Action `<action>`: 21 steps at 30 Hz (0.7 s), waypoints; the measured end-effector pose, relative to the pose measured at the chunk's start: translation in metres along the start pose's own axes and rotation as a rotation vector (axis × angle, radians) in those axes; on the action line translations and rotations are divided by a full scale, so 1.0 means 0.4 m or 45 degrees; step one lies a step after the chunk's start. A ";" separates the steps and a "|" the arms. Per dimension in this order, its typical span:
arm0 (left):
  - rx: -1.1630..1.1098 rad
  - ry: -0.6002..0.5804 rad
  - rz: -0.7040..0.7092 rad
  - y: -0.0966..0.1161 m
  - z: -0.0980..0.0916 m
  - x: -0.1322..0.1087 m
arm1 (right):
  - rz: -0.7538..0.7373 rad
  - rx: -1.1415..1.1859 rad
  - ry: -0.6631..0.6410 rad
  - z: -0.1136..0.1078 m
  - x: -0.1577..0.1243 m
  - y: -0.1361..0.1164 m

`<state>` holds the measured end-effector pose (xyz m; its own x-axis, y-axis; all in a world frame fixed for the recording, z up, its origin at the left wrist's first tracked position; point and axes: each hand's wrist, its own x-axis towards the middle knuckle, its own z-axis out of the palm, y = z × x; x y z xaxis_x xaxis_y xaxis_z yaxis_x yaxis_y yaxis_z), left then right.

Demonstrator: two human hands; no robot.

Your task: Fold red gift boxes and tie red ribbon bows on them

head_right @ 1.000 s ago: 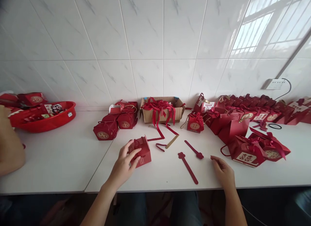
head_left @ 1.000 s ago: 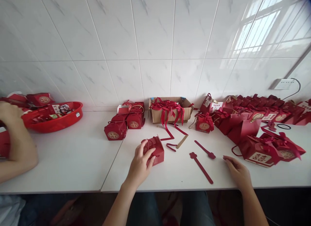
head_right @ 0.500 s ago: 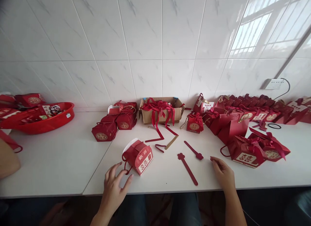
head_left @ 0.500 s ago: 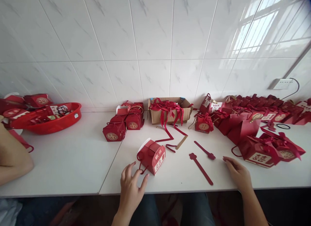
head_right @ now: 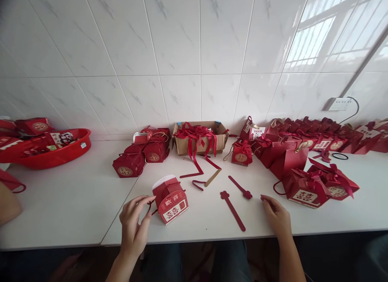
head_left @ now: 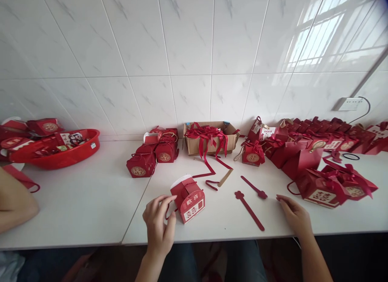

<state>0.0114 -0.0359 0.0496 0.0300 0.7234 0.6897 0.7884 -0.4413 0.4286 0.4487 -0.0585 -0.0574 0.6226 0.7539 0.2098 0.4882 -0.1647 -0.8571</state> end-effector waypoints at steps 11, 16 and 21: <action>0.027 -0.221 -0.255 0.012 0.042 0.036 | -0.079 0.047 0.012 0.005 0.000 0.017; -0.136 -0.264 -0.218 0.012 0.014 0.080 | -0.080 0.068 0.002 0.007 0.000 0.017; 0.067 -0.496 -0.163 0.071 -0.003 0.139 | -0.081 0.081 -0.006 0.006 -0.002 0.009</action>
<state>0.0348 -0.0090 0.1008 0.1521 0.9222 0.3555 0.8307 -0.3142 0.4596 0.4486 -0.0580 -0.0618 0.5889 0.7644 0.2625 0.4865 -0.0759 -0.8704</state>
